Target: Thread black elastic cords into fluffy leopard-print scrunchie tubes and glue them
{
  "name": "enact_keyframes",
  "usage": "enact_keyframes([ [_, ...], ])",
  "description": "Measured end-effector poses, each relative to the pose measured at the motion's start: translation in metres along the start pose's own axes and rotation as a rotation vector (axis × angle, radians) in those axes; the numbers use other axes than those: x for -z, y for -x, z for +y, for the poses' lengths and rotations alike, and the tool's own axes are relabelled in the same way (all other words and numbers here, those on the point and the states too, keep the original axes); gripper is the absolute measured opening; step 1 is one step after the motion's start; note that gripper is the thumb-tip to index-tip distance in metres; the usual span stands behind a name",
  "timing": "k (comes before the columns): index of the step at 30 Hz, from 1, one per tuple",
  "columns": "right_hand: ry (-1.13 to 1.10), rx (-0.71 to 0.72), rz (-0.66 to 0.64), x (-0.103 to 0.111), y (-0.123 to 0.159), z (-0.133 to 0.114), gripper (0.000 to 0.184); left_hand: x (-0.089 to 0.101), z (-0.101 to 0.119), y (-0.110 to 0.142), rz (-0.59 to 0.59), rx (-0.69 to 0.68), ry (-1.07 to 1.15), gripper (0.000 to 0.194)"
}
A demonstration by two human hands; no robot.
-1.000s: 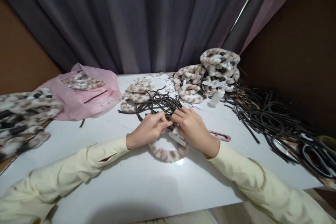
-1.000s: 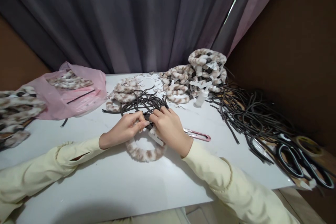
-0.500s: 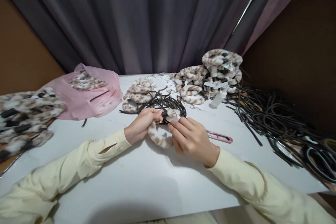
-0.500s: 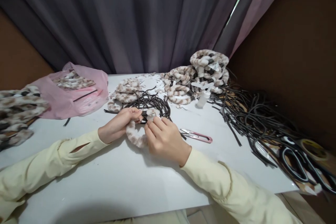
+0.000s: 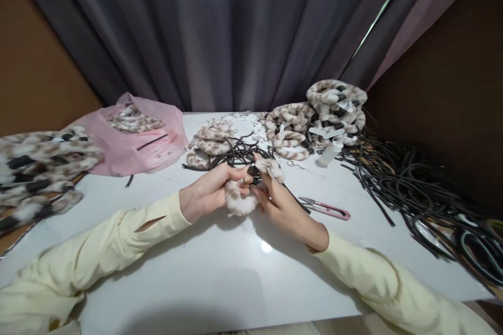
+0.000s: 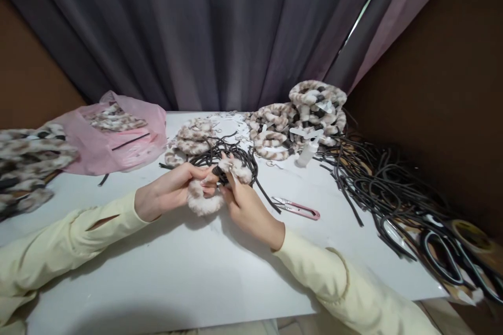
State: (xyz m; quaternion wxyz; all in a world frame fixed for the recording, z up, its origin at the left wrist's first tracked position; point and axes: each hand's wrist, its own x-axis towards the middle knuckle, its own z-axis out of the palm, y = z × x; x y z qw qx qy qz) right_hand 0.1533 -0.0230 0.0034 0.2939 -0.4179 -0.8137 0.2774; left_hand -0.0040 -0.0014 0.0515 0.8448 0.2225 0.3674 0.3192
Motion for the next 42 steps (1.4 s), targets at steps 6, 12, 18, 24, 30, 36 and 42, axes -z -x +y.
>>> enact_keyframes([
  [6,-0.313,-0.026,0.16,-0.007,-0.005,0.002,0.028,-0.001,-0.007,-0.005,0.03,-0.077,-0.079,0.017],
  [12,-0.185,-0.026,0.277,-0.006,-0.006,0.003,0.017,0.005,-0.015,-0.006,0.139,-0.313,-0.412,0.021],
  [18,-0.39,-0.307,0.134,-0.002,-0.002,-0.007,0.031,0.012,-0.029,-0.009,0.322,-0.962,-1.06,0.018],
  [24,-0.705,-0.449,-0.034,0.001,0.004,-0.019,0.033,0.023,-0.031,-0.018,0.273,-1.561,-1.502,0.008],
  [30,-0.305,-0.174,0.072,0.001,0.008,-0.023,0.031,0.028,-0.028,-0.024,0.237,-1.65,-1.685,0.01],
  [36,0.394,-0.027,0.056,0.004,0.013,-0.019,0.013,0.027,-0.029,-0.026,0.209,-1.539,-1.735,0.012],
  [42,0.897,0.066,0.055,0.003,0.013,-0.017,0.023,0.018,-0.027,-0.02,0.235,-1.191,-1.647,0.012],
])
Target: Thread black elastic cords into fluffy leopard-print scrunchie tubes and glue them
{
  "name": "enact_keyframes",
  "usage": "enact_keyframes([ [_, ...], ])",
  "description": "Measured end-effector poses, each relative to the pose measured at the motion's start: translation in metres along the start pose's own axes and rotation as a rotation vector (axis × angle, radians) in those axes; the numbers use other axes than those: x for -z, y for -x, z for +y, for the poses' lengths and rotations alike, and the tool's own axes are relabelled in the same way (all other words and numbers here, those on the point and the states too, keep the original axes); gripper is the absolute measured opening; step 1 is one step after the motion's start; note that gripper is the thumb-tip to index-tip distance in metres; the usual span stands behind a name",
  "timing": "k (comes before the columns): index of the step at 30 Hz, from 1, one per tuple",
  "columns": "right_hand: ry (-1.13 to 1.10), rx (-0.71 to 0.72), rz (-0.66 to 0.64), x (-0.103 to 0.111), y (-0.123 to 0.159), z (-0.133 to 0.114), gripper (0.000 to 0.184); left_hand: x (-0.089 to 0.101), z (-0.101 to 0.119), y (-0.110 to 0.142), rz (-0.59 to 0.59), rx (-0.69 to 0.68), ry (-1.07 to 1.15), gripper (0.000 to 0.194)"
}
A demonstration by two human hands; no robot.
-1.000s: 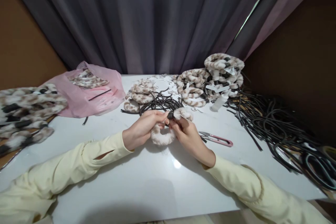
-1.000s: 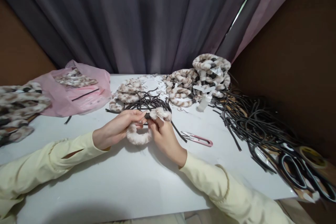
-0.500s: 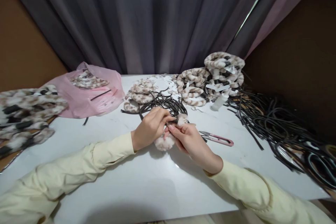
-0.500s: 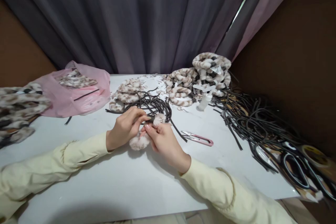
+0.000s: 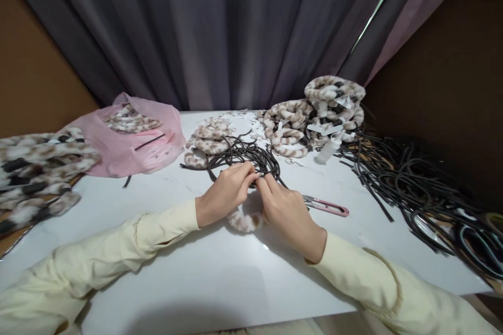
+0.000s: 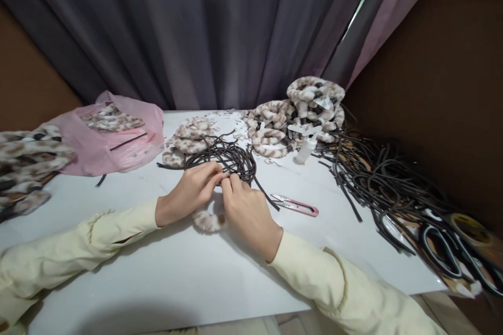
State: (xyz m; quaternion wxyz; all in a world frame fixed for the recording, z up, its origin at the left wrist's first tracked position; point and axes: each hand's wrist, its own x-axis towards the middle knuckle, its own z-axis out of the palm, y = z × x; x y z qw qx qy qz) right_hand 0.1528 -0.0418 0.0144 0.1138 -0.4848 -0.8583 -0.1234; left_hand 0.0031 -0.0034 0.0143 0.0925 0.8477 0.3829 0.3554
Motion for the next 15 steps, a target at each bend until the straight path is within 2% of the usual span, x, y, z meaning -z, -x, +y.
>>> enact_keyframes([
  [7,-0.104,-0.028,0.051,-0.005,-0.004,0.012,0.032,0.012,0.012,-0.004,-0.121,0.234,0.145,0.013],
  [11,-0.425,-0.045,0.116,-0.01,-0.007,0.019,0.024,0.014,0.012,-0.005,-0.167,0.354,0.307,0.016],
  [15,-0.746,-0.071,0.122,-0.011,-0.012,0.022,0.018,0.013,0.009,-0.002,-0.192,0.394,0.437,0.018],
])
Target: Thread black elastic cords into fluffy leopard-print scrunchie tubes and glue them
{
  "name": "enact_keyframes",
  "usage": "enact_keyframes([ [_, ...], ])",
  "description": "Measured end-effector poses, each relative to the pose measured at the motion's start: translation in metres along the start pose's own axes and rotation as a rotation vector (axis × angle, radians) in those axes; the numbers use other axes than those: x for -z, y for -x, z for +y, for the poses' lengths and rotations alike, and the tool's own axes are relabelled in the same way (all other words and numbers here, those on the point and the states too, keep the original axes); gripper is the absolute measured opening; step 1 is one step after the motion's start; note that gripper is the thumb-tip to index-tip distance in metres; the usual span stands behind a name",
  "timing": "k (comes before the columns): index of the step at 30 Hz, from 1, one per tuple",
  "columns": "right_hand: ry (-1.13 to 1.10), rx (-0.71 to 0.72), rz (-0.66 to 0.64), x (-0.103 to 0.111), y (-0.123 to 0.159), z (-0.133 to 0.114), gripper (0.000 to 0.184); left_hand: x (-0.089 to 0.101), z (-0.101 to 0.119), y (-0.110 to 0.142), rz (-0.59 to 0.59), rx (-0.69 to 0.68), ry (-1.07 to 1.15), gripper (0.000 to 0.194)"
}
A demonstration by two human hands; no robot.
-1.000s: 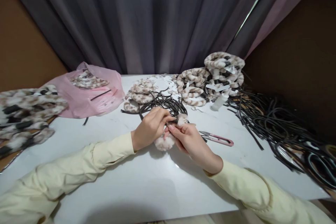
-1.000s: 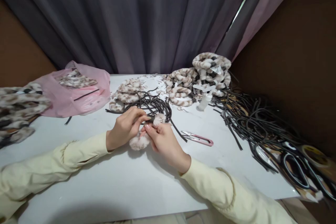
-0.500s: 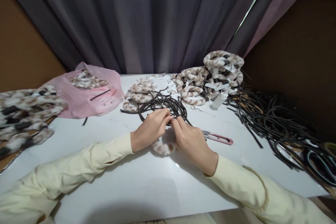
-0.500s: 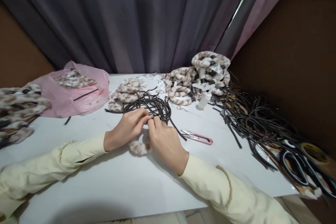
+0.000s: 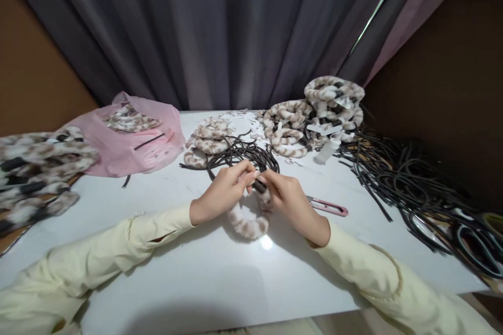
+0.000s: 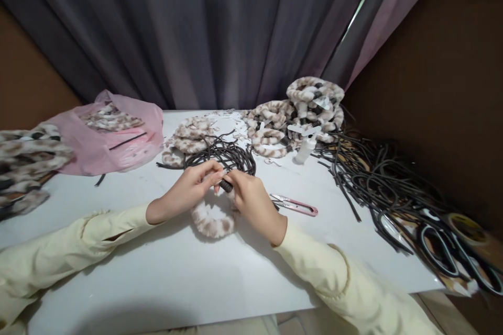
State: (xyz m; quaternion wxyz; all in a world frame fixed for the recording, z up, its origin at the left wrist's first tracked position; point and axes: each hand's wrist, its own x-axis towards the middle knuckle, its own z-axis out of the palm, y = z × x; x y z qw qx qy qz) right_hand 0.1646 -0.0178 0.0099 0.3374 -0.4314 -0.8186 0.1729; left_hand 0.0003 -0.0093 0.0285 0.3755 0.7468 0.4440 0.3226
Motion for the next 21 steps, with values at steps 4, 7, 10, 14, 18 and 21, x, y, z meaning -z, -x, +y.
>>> enact_keyframes([
  [4,-0.128,-0.066,-0.016,0.003,-0.003,-0.001,0.022,0.0,0.0,0.004,-0.014,-0.009,-0.001,0.019],
  [7,-0.201,-0.123,-0.047,0.007,-0.004,-0.002,0.022,0.001,0.002,0.007,0.017,-0.059,-0.133,0.016],
  [10,-0.316,-0.181,-0.112,0.012,-0.006,-0.005,0.023,0.001,0.0,0.01,0.069,-0.239,-0.269,0.01],
  [14,-0.508,-0.249,-0.194,0.016,-0.006,-0.011,0.023,0.001,-0.009,0.011,0.173,-0.594,-0.371,0.005],
  [18,-0.676,-0.313,-0.333,0.019,-0.006,-0.01,0.033,0.006,-0.017,0.008,0.117,-0.847,-0.431,0.015],
  [21,-0.737,-0.35,-0.488,0.022,-0.007,-0.006,0.038,0.011,-0.016,0.007,-0.067,-0.841,-0.432,0.018],
])
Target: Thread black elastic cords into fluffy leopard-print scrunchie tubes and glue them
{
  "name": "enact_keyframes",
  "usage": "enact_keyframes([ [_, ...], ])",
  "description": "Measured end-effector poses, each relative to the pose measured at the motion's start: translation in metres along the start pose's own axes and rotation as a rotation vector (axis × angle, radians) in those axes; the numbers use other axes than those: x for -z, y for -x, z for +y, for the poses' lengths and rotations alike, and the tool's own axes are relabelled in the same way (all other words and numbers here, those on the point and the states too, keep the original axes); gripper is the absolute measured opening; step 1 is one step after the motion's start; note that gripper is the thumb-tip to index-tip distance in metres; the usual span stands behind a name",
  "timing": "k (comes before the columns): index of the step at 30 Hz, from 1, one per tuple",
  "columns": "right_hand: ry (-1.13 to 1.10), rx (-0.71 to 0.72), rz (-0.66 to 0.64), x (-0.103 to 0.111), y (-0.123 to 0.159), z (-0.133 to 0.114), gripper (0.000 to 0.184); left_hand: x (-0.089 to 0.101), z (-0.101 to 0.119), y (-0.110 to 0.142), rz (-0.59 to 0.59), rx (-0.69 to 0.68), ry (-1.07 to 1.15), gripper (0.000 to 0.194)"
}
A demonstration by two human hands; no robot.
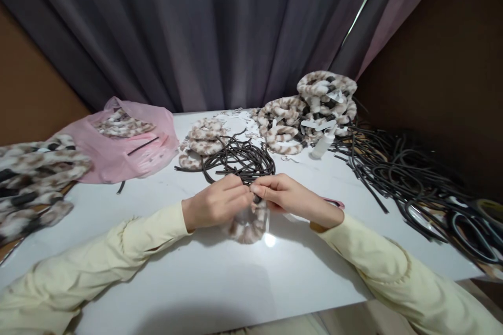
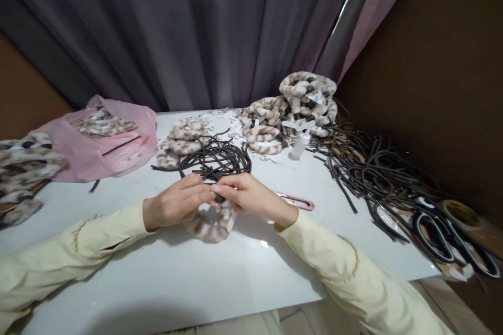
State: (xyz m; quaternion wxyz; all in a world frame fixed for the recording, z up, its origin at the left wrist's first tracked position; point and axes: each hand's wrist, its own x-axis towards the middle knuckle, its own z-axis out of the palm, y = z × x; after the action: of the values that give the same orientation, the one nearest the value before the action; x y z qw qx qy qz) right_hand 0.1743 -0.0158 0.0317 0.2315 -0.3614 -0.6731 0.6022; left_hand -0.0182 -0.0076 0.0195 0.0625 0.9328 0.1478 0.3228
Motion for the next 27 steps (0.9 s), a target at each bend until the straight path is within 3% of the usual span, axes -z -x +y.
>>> enact_keyframes([
  [6,0.068,-0.02,-0.169,0.004,0.007,-0.007,0.032,0.011,0.005,-0.004,-0.435,0.25,0.293,0.012],
  [9,0.082,-0.04,-0.222,0.003,0.008,-0.01,0.029,0.012,0.002,-0.002,-0.545,0.319,0.354,0.017],
  [11,0.09,-0.025,-0.206,0.003,0.008,-0.01,0.026,0.011,-0.001,0.001,-0.506,0.382,0.383,0.011],
  [13,0.204,0.056,-0.117,0.003,0.006,-0.007,0.023,0.01,-0.004,0.006,-0.365,0.413,0.379,0.012],
  [15,0.425,0.213,0.041,0.002,0.004,-0.002,0.02,0.011,-0.004,0.009,-0.207,0.445,0.335,0.022],
  [17,0.65,0.392,0.2,-0.001,0.003,0.004,0.018,0.013,-0.002,0.009,-0.136,0.55,0.353,0.03],
  [19,0.836,0.531,0.309,-0.004,0.003,0.011,0.019,0.016,0.0,0.006,-0.163,0.702,0.495,0.032],
  [23,1.207,0.66,0.398,-0.013,0.004,0.017,0.023,0.019,0.001,-0.003,-0.301,0.891,0.892,0.041],
  [27,1.233,0.72,0.411,-0.016,0.004,0.019,0.021,0.016,0.0,-0.005,-0.282,0.961,1.169,0.031],
])
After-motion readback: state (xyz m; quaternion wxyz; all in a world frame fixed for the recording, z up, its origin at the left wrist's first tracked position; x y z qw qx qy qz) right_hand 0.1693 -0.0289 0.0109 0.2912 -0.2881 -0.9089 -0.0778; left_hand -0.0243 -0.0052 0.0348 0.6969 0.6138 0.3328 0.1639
